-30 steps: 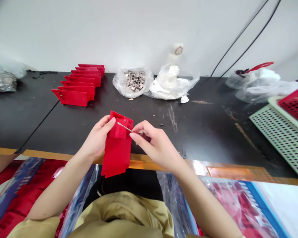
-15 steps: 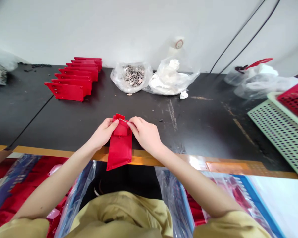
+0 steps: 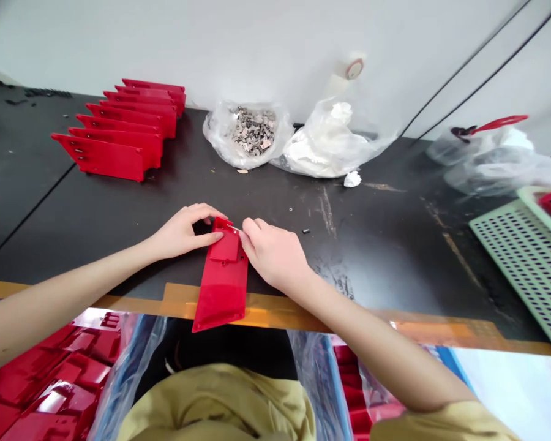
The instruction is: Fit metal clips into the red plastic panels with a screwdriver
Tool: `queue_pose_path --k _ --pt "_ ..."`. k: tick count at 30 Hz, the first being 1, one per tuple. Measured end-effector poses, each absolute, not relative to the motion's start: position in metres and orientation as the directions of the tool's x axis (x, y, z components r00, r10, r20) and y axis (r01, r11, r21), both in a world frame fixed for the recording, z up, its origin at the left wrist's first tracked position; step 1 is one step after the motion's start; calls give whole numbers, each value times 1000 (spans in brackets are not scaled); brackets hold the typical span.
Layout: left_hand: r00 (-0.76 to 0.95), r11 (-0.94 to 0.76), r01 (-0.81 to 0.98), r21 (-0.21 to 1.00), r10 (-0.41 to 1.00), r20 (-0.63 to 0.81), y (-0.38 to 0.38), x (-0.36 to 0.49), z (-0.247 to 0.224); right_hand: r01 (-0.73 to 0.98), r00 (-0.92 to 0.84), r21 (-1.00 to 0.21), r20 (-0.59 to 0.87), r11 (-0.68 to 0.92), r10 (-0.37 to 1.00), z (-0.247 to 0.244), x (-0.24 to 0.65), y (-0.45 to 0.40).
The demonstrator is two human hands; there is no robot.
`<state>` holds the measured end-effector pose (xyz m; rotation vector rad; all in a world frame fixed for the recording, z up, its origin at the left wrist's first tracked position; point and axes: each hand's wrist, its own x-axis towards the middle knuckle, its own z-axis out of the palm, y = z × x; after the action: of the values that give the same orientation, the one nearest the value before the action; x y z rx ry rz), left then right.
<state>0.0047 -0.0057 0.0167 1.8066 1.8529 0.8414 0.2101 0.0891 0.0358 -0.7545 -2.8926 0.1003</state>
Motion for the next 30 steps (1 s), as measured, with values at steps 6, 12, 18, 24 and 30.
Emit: queue_pose_path --k 6,12,18,24,30 --pt "-44 -73 655 752 990 135 -2 2 11 521 -842 7 171 853 512 40 207 86" --pt "88 -118 702 702 993 79 -6 -1 15 421 -884 137 282 897 372 34 208 89" --pt "241 -218 779 588 970 40 -9 -7 14 301 -923 11 256 954 288 27 212 106" --pt "155 -145 780 609 987 37 -6 2 19 245 -901 -221 308 944 306 23 217 112" --pt "59 -77 800 595 997 49 -9 18 24 230 -908 -281 282 932 310 28 219 114"
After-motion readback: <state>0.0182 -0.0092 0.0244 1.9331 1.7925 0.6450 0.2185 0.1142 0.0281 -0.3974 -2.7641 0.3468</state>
